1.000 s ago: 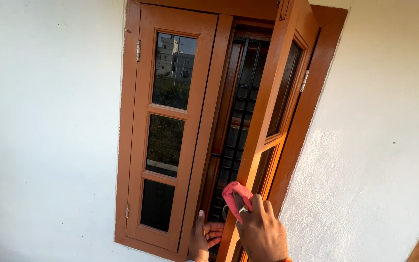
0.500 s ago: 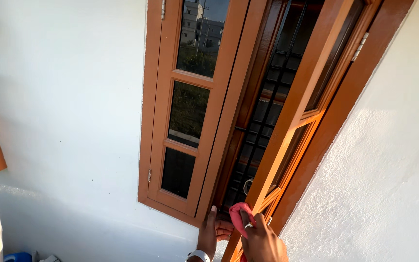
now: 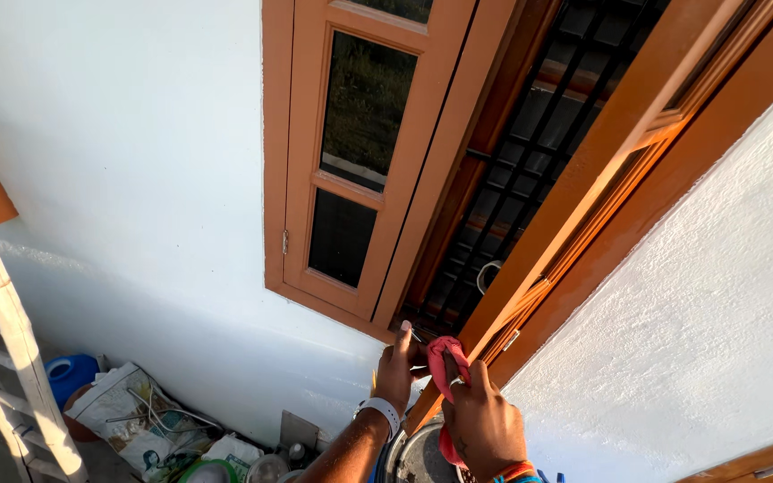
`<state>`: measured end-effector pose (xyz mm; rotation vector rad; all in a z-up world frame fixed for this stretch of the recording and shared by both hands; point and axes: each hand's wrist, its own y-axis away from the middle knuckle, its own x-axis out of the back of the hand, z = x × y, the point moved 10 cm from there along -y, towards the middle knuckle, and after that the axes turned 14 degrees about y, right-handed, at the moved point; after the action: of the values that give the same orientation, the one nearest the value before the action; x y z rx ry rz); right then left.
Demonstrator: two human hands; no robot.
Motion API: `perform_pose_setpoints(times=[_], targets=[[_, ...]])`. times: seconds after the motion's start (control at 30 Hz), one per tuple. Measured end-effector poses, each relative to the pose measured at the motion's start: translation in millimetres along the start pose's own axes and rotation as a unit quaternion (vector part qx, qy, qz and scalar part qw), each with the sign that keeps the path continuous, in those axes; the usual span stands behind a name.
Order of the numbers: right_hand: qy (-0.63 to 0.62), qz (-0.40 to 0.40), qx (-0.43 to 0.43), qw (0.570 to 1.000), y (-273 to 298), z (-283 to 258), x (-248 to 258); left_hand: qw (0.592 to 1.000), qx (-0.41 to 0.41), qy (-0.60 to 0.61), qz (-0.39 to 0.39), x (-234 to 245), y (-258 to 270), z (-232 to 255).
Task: The person wipes the wooden frames and glass panes of a door using a pink cloth. They spray the glass with a bottle and wipe it down several times.
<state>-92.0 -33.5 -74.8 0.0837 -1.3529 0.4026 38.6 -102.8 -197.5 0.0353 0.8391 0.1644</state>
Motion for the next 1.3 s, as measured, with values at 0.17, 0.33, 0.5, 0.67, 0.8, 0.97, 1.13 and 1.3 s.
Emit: perform_pose_setpoints(times=[0.17,0.33,0.5,0.67,0.8,0.97,1.13,1.3], targets=[[0.036,-0.046,0.078,0.995,6.2,-26.6,-76.0,0.996,0.024,-0.016,0.087,48.1,-4.5,-38.1],[-0.025,0.002,0.063,0.998,7.0,-15.4,-47.3,0.996,0.05,-0.017,0.075,51.0,4.9,-38.2],[-0.036,0.051,0.014,0.998,5.6,1.6,10.1,0.999,0.036,-0.024,-0.012,18.0,5.6,-8.0],[-0.02,0.035,0.018,0.999,-0.7,-9.7,-6.1,0.998,0.051,-0.023,0.008,31.7,4.8,-20.0],[0.001,-0.023,0.031,0.999,1.0,-23.5,-59.9,0.998,0.057,0.007,0.033,68.9,-9.1,-53.9],[0.11,-0.167,0.152,0.968,10.0,-61.2,-152.8,0.978,0.063,-0.146,0.133,137.2,-16.3,-92.0],[0.117,-0.226,0.182,0.95,11.6,-74.5,-233.0,0.963,0.096,-0.188,0.167,172.7,-0.8,-124.0],[0.162,-0.247,0.19,0.936,19.8,-75.2,-325.4,0.925,0.188,-0.318,0.094,160.9,20.3,-125.5]])
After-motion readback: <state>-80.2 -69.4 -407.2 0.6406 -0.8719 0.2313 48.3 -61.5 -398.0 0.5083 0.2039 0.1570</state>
